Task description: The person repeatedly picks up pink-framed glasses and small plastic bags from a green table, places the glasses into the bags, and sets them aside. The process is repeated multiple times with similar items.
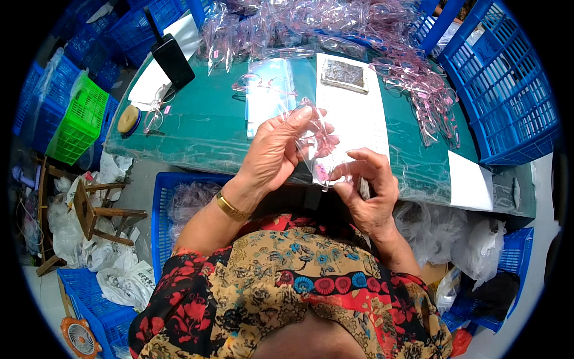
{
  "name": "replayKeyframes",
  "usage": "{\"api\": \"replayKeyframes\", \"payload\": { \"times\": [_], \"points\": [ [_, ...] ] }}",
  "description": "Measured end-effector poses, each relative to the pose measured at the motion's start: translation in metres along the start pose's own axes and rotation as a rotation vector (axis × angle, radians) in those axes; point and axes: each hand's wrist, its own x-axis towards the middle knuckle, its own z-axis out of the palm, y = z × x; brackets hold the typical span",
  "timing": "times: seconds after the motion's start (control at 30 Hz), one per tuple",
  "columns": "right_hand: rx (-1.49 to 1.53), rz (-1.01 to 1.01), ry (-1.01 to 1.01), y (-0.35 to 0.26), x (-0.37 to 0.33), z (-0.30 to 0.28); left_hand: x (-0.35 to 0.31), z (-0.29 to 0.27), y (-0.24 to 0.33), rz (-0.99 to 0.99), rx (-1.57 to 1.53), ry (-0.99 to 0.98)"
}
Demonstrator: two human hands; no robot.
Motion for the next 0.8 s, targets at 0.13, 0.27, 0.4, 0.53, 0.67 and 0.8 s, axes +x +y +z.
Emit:
{"api": "replayKeyframes", "payload": {
  "times": [0.13,0.27,0.4,0.53,0.67,0.8],
  "points": [
    [-0.217,-0.121,-0.012,0.006,0.001,-0.013,-0.004,0.001,-0.001,-0.040,0.018,-0.026],
    [-0.488,-0.332,0.087,0.011,0.019,-0.011,-0.007,0.000,-0.012,-0.071,0.038,-0.087],
    [-0.566,-0.302,0.028,0.018,0.017,-0.010,-0.013,0.006,-0.022,-0.121,0.071,-0.141],
    [-0.582,-0.331,-0.051,0.012,0.016,-0.009,-0.019,0.000,-0.029,-0.129,0.064,-0.175],
    [-0.566,-0.405,-0.097,0.013,0.014,-0.012,-0.023,0.006,-0.021,-0.162,0.072,-0.147],
    [-0.431,-0.327,-0.108,0.014,0.011,-0.012,-0.018,0.000,-0.021,-0.114,0.030,-0.170]
  ]
}}
